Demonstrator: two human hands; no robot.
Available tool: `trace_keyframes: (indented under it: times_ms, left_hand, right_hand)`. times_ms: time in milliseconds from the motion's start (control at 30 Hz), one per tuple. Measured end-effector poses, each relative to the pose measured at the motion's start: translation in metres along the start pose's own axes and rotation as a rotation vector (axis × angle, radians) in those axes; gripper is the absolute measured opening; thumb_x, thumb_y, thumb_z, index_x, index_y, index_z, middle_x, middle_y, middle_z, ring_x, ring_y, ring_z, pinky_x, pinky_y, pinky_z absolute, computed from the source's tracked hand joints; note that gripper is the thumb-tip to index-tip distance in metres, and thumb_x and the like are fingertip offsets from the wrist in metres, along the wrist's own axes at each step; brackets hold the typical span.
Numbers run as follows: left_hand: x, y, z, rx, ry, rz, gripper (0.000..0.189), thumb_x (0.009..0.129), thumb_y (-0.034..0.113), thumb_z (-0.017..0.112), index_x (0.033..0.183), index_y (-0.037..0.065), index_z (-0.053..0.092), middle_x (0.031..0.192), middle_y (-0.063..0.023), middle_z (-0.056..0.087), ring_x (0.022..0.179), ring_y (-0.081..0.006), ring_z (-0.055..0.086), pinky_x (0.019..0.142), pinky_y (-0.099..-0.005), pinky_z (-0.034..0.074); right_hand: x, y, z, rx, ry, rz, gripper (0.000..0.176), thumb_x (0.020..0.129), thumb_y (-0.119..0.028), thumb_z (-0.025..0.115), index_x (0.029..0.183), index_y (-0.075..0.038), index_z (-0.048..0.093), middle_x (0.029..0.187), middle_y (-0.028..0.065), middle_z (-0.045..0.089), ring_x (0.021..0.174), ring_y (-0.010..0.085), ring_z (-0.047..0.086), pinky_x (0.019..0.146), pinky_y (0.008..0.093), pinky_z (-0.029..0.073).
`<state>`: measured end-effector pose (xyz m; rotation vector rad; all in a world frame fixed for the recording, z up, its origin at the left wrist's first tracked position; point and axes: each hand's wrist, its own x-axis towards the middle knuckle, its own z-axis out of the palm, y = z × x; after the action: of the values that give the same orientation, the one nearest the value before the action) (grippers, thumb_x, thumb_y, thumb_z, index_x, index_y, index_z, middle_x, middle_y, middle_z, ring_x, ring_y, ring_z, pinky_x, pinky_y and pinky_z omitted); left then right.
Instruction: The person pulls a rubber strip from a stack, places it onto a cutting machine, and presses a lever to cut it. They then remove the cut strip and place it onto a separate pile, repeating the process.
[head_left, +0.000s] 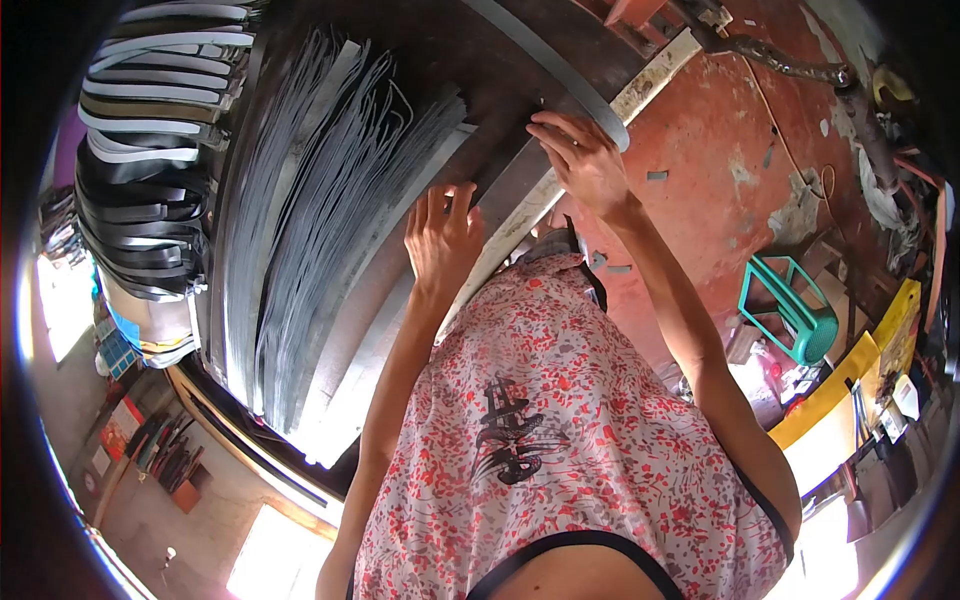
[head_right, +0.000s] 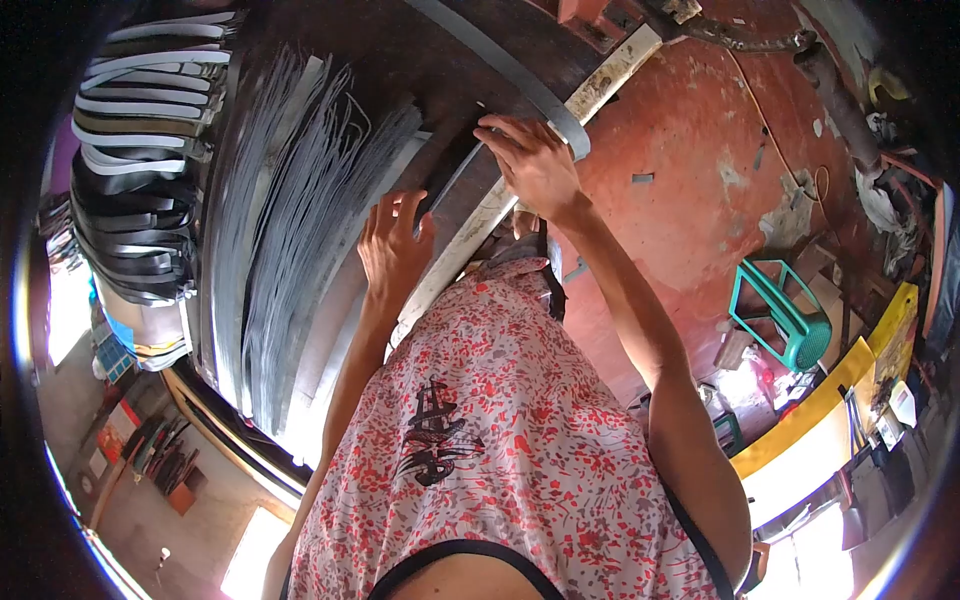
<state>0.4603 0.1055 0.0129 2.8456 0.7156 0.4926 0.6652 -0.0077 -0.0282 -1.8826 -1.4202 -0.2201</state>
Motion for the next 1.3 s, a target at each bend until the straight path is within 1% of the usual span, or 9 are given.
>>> trace_keyframes:
  times_ms: [100, 167, 400, 633, 733, 833, 1067, 1167, 1300]
  left_hand:
    - [0.007, 0.004, -0.005, 0.005, 0.003, 0.023, 0.029, 0.077, 0.014, 0.073, 0.105, 0.011, 0.065, 0.104, -0.0078, 0.063, 0.091, -0.0252, 0.065, 0.072, -0.0387, 0.055]
    - [0.019, 0.011, -0.001, -0.027, 0.072, 0.106, 0.027, 0.08, 0.017, 0.073, 0.104, 0.011, 0.065, 0.106, -0.0076, 0.063, 0.09, -0.0248, 0.065, 0.073, -0.0377, 0.055]
    - [0.052, 0.012, 0.033, -0.038, 0.148, 0.195, 0.023, 0.081, 0.018, 0.072, 0.103, 0.011, 0.066, 0.103, -0.0059, 0.064, 0.084, -0.0227, 0.065, 0.07, -0.0357, 0.054]
    - [0.054, 0.012, 0.036, -0.012, 0.122, 0.186, 0.023, 0.079, 0.015, 0.073, 0.1, 0.013, 0.065, 0.1, -0.0031, 0.064, 0.082, -0.0216, 0.065, 0.069, -0.0346, 0.053]
    - [0.054, 0.013, 0.037, -0.028, 0.136, 0.186, 0.024, 0.077, 0.014, 0.073, 0.099, 0.012, 0.065, 0.1, -0.0034, 0.064, 0.082, -0.0219, 0.065, 0.069, -0.0348, 0.053]
    - [0.055, 0.013, 0.038, -0.035, 0.147, 0.189, 0.026, 0.076, 0.013, 0.074, 0.1, 0.012, 0.064, 0.099, -0.0038, 0.064, 0.082, -0.0224, 0.065, 0.069, -0.0348, 0.053]
    - [0.054, 0.011, 0.04, -0.083, 0.143, 0.163, 0.027, 0.075, 0.013, 0.075, 0.099, 0.012, 0.063, 0.093, -0.0036, 0.065, 0.08, -0.0242, 0.064, 0.067, -0.0358, 0.052]
    - [0.054, 0.009, 0.042, -0.1, 0.14, 0.146, 0.027, 0.074, 0.014, 0.075, 0.098, 0.012, 0.063, 0.092, -0.0026, 0.065, 0.08, -0.024, 0.064, 0.067, -0.0361, 0.052]
    - [0.051, 0.007, 0.046, -0.125, 0.185, 0.13, 0.028, 0.075, 0.016, 0.076, 0.1, 0.014, 0.063, 0.093, -0.0022, 0.066, 0.08, -0.0235, 0.065, 0.068, -0.0359, 0.052]
  right_hand:
    - [-0.001, 0.001, 0.002, -0.018, 0.007, -0.002, 0.038, 0.074, 0.0, 0.065, 0.111, -0.011, 0.066, 0.117, -0.0011, 0.061, 0.093, 0.0218, 0.062, 0.084, 0.0347, 0.053]
    - [-0.002, 0.002, 0.004, -0.007, 0.006, 0.01, 0.039, 0.074, 0.0, 0.065, 0.111, -0.011, 0.066, 0.118, -0.0012, 0.061, 0.093, 0.0217, 0.062, 0.084, 0.0347, 0.053]
    - [0.004, 0.002, 0.007, 0.026, 0.005, 0.023, 0.038, 0.073, 0.0, 0.065, 0.109, -0.011, 0.066, 0.117, -0.0023, 0.06, 0.094, 0.0208, 0.062, 0.084, 0.0341, 0.053]
    - [-0.001, -0.007, 0.003, -0.03, 0.006, -0.012, 0.038, 0.072, 0.0, 0.066, 0.109, -0.009, 0.066, 0.121, -0.0007, 0.059, 0.095, 0.0219, 0.062, 0.083, 0.0344, 0.054]
    - [-0.012, -0.015, 0.003, -0.022, -0.011, 0.0, 0.038, 0.073, -0.001, 0.065, 0.111, -0.007, 0.065, 0.127, 0.002, 0.057, 0.095, 0.0235, 0.062, 0.083, 0.035, 0.053]
    - [-0.018, -0.024, 0.008, -0.003, -0.022, 0.004, 0.043, 0.076, -0.002, 0.062, 0.119, -0.008, 0.063, 0.138, 0.0038, 0.051, 0.096, 0.0254, 0.062, 0.083, 0.0367, 0.053]
    - [-0.017, -0.019, 0.013, -0.091, -0.031, 0.029, 0.047, 0.077, -0.003, 0.063, 0.123, -0.011, 0.061, 0.141, 0.0027, 0.048, 0.099, 0.0253, 0.061, 0.084, 0.0382, 0.052]
    - [-0.018, -0.015, 0.016, -0.058, -0.03, 0.037, 0.048, 0.078, -0.004, 0.062, 0.125, -0.013, 0.06, 0.141, 0.0023, 0.049, 0.104, 0.025, 0.059, 0.09, 0.0404, 0.049]
    - [-0.016, -0.013, 0.019, -0.072, -0.038, 0.022, 0.047, 0.079, -0.004, 0.061, 0.125, -0.015, 0.061, 0.139, 0.0009, 0.051, 0.101, 0.0238, 0.059, 0.09, 0.0384, 0.048]
